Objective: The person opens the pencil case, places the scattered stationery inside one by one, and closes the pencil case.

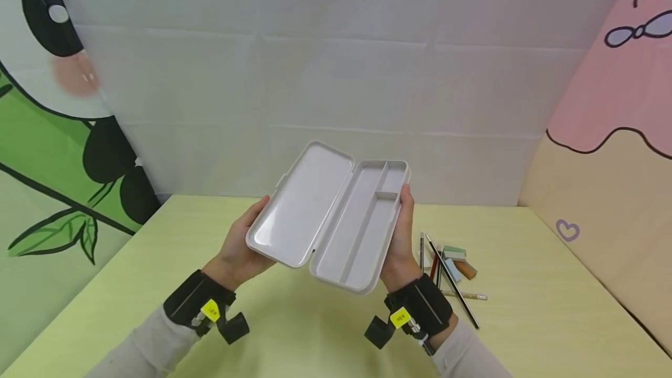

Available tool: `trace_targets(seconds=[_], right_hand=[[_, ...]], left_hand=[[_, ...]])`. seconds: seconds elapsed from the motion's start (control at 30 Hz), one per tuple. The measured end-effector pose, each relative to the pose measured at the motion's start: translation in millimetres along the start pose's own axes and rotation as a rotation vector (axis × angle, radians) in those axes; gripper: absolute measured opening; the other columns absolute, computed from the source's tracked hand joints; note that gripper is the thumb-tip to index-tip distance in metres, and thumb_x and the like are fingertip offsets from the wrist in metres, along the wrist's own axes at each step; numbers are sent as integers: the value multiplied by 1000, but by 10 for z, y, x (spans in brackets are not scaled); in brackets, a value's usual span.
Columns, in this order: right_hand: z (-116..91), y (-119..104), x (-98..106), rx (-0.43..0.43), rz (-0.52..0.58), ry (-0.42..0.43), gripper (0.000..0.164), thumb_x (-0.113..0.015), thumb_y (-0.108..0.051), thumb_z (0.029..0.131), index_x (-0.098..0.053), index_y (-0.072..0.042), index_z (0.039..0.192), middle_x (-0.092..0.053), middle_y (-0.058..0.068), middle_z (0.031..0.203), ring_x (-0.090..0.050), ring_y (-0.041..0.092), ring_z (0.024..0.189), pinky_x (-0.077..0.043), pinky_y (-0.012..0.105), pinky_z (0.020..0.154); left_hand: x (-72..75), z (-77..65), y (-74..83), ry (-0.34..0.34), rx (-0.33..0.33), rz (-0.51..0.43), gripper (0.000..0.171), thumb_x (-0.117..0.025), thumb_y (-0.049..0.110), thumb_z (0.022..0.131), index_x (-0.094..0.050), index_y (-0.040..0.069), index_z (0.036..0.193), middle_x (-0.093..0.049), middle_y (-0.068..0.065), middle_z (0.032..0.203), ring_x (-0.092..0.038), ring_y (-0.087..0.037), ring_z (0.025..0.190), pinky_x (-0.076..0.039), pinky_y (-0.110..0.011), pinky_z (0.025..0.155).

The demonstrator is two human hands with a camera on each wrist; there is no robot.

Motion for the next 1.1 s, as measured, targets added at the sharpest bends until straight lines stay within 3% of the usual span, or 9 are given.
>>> trace_targets(seconds=[0.23,0.47,0.6,0.7,0.8,0.93,1.0,1.1], right_hand=[[-9,11,-15,-24,5,16,72,-6,-79,87,-32,-31,135,-43,-13,109,-41,5,103,-44,23,91],[-17,11,-64,16,79,18,69,-9,-78,88,-32,-30,133,-42,-12,108,-38,6,104,-40,25,92],[-17,34,-29,35,115,85,67,-8,-74,90,-32,-29,133,-43,-12,109,-40,5,103,-41,23,91],[-8,40,33,45,149,162,66,-6,-71,91,-29,-29,137,-43,-11,114,-40,6,106,-41,24,93],[2,31,86,61,225,216,66,-5,-69,92,-24,-30,141,-39,-10,121,-38,7,112,-38,27,98],[-3,17,114,77,268,257,67,-4,-69,92,-21,-30,144,-38,-9,124,-36,7,115,-36,29,100],[-5,4,107,94,258,260,68,-3,-68,92,-21,-29,145,-38,-9,123,-37,8,115,-36,29,101],[-1,-9,86,114,254,247,69,-1,-68,93,-21,-28,145,-38,-8,124,-37,9,115,-36,31,101]], left_hand=[[-5,13,-18,2,-12,-43,47,-17,54,102,-39,28,133,-58,4,115,-58,-11,101,-55,-25,82],[44,35,-51,99,2,8,47,-15,55,101,-41,29,130,-58,7,112,-57,-9,99,-53,-24,81],[55,21,-71,156,21,-9,58,-15,65,97,-40,27,133,-56,5,116,-55,-10,103,-53,-26,86],[18,14,-74,184,5,-13,68,-16,67,97,-35,19,141,-54,0,121,-56,-13,109,-54,-30,92],[-33,5,-63,243,-49,100,59,-26,50,103,-34,9,145,-57,-3,121,-60,-14,109,-55,-32,97],[-72,-31,-30,410,-120,301,41,-46,18,102,-45,-3,137,-63,-6,117,-67,-9,99,-57,-31,95],[-74,-58,-16,491,-138,345,37,-51,10,99,-51,-6,132,-64,-11,118,-69,-8,95,-58,-30,93],[-76,-87,4,550,-154,358,34,-51,6,98,-54,-7,129,-63,-19,122,-70,-8,92,-59,-30,91]])
Point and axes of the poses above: each hand's wrist, its own z-axis towards the middle knuckle, its own x-axis out of the back of the hand, y = z × x, the point moved 7 cm from there along z, towards the middle knuckle
